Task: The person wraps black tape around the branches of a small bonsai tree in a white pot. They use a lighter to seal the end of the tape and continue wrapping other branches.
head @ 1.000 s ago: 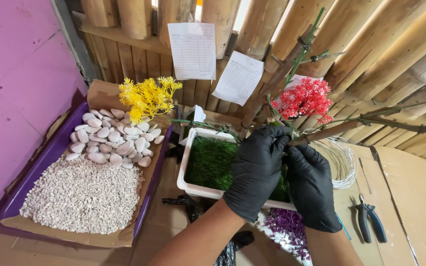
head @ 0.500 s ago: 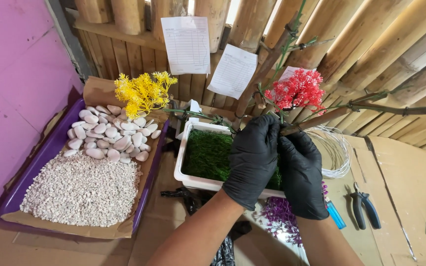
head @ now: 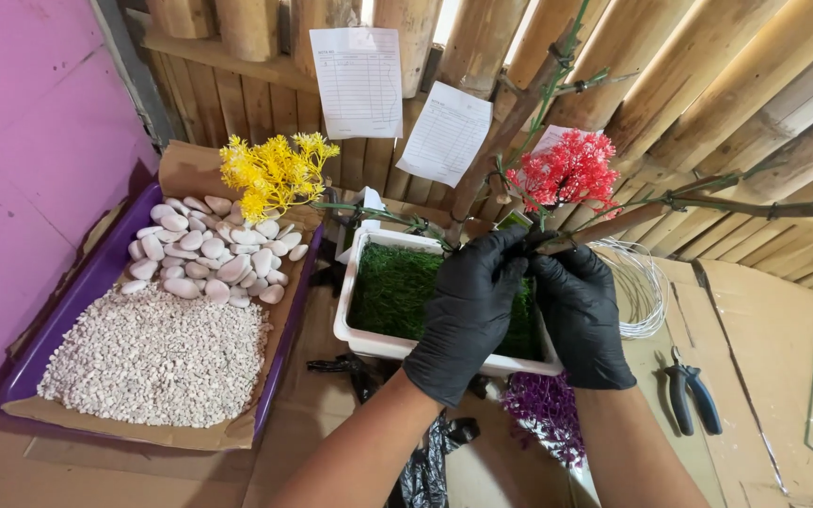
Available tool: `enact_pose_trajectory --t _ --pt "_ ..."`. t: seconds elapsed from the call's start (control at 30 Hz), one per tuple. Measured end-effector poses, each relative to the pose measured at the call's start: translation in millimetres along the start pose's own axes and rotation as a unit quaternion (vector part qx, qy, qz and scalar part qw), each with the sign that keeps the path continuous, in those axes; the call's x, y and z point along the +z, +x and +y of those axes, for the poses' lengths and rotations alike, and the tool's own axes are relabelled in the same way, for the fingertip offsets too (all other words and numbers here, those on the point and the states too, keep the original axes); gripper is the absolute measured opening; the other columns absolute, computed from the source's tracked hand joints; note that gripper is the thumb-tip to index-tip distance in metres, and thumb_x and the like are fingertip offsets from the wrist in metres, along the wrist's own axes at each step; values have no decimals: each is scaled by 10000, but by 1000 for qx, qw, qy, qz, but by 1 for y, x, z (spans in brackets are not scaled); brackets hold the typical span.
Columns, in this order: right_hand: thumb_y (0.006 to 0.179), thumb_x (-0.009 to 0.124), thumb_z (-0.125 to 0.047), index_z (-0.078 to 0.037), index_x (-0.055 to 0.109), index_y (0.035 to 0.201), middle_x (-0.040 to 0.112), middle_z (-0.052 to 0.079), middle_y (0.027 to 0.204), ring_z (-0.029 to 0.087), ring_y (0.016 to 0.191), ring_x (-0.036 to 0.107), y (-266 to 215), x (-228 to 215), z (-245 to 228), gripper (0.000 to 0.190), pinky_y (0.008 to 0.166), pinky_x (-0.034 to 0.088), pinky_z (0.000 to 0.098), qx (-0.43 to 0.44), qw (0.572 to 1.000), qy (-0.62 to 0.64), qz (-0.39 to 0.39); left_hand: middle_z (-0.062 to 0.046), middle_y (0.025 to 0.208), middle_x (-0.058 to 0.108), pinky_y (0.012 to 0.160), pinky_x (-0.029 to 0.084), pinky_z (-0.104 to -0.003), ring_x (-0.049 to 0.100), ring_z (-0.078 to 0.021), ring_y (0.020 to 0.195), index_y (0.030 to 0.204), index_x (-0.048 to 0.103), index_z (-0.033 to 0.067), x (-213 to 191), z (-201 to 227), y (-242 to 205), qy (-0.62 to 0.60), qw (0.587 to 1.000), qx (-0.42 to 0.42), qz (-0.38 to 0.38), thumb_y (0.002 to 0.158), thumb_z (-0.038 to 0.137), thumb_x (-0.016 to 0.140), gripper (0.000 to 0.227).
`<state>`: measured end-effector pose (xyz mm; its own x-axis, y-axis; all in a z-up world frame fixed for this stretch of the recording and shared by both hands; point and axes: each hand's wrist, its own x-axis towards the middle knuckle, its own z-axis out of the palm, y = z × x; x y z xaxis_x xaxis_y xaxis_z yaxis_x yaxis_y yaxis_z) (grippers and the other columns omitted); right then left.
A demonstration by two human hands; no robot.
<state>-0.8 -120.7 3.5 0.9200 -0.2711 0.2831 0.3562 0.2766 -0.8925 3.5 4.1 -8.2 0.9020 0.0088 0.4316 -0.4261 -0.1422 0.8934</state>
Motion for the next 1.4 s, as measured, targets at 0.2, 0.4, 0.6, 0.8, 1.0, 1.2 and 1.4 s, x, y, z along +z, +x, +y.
enact_pose_trajectory --t 0.2,0.4,0.6,0.8,1.0,1.2,1.4 --pt "813 787 83 -19 753 1057 749 153 981 236 936 755 6 -12 2 267 876 642 353 -6 999 -34 -21 73 1206 756 860 643 -338 739 -172 1087 1347 653 384 0 6 2 4 999 -29 -24 951 429 694 401" --pt "824 774 77 1 749 1061 744 162 1004 200 973 730 15 -26 11 250 904 631 340 -31 996 -65 -49 -141 1085 754 657 612 -330 726 -212 779 1369 641 157 -22 42 -3 -165 984 -56 -48 1006 222 597 371" --pt "830 768 78 4 743 1082 742 180 1029 246 989 733 27 -43 27 265 905 638 360 -33 997 -49 -55 -402 986 696 649 570 -409 672 -352 642 1405 570 -125 -21 50 -11 -384 916 -100 -64 1030 94 504 439" --pt "821 766 100 0 744 1087 742 194 1038 254 1010 732 35 -50 36 286 944 624 381 -52 995 -33 -75 -249 1071 737 970 511 -220 686 -266 944 1407 607 -98 -44 60 -6 -316 920 -150 -176 1032 129 547 443" --pt "823 777 88 -5 747 1069 746 178 1038 200 1019 707 26 -49 27 265 930 630 374 -47 994 -63 -73 -327 954 712 840 554 -359 698 -383 843 1380 620 -81 -5 -6 7 -405 890 -135 -159 1031 166 587 429" --pt "856 720 104 4 704 1192 736 206 1060 277 1012 754 11 -70 -13 351 915 627 357 -24 992 -83 -97 -419 814 680 685 600 -527 707 -524 721 1347 637 -60 26 -52 17 -511 840 -114 -143 1029 209 637 416" --pt "1012 541 -47 -95 418 1582 639 159 1288 253 1192 629 -43 -121 -96 585 974 517 335 -55 959 -276 -32 -49 949 719 538 545 -290 639 -158 529 1236 725 78 27 -27 1 -393 914 -66 -71 1009 117 655 240"
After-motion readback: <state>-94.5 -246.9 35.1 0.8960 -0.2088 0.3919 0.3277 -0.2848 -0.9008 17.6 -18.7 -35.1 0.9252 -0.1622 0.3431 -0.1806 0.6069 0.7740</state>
